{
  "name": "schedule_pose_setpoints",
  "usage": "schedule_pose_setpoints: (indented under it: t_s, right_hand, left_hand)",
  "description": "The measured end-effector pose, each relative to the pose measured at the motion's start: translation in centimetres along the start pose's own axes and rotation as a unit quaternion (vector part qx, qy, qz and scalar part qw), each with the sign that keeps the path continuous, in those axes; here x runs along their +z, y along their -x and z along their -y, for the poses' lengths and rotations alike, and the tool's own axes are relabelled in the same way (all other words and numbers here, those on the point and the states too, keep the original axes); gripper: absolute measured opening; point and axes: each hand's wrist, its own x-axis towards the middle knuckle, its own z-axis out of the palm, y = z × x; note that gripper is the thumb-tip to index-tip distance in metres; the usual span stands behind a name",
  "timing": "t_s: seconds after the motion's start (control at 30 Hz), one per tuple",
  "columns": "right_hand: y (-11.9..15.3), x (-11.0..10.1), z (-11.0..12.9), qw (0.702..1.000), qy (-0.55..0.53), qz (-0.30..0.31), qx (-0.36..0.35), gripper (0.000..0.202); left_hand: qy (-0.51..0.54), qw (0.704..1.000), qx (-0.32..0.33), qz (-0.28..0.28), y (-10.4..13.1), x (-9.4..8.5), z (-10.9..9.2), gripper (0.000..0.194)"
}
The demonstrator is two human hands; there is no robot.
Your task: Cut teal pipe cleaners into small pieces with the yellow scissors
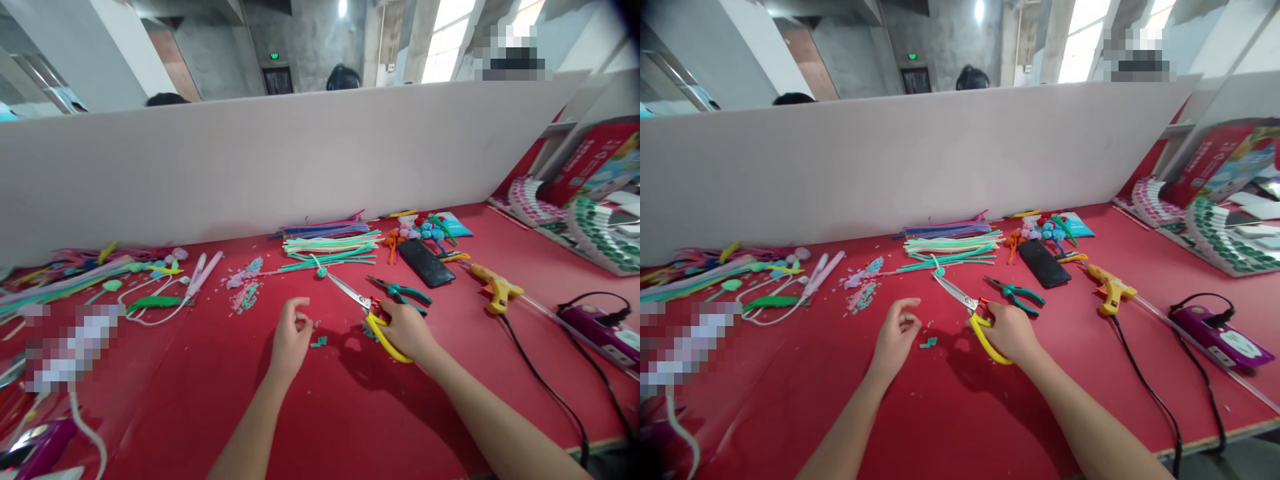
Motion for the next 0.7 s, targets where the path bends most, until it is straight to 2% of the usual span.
schedule_pose_setpoints:
  t_s: [0.07, 0.13, 0.3, 0.33, 0.53, 0.7]
  right_hand:
    - [-0.1, 0.2, -0.2, 1.000, 0.007, -0.007, 0.003, 0.032]
    - [-0.2, 0.3, -0.5, 1.000, 0.012, -0.013, 0.008, 0.029]
    - [-0.2, 0.3, -0.9, 1.000, 0.012, -0.019, 0.010, 0.028]
    - [-0.2, 0.3, -0.9, 1.000, 0.010, -0.018, 0.010, 0.028]
    - [-0.2, 0.1, -0.7, 1.000, -0.010, -0.013, 0.013, 0.025]
    - [-0.2, 0.0, -0.8, 0.999, -0.043, -0.020, 0.015, 0.022]
  left_hand:
    - [-0.023, 1.000, 0.001, 0.000, -0.3, -0.4, 0.3, 0.022]
    - [-0.067, 0.997, 0.007, 0.031, -0.6, -1.2, 0.4, 0.013]
    - [-0.118, 0.965, 0.004, 0.233, -0.6, -3.1, 0.3, 0.009]
    - [-0.122, 0.959, 0.001, 0.257, -0.5, -3.3, 0.3, 0.008]
    - [-0.146, 0.952, 0.005, 0.267, 0.0, -2.5, 0.9, 0.012]
    - [-0.143, 0.954, -0.003, 0.265, 0.0, -2.5, 0.4, 0.009]
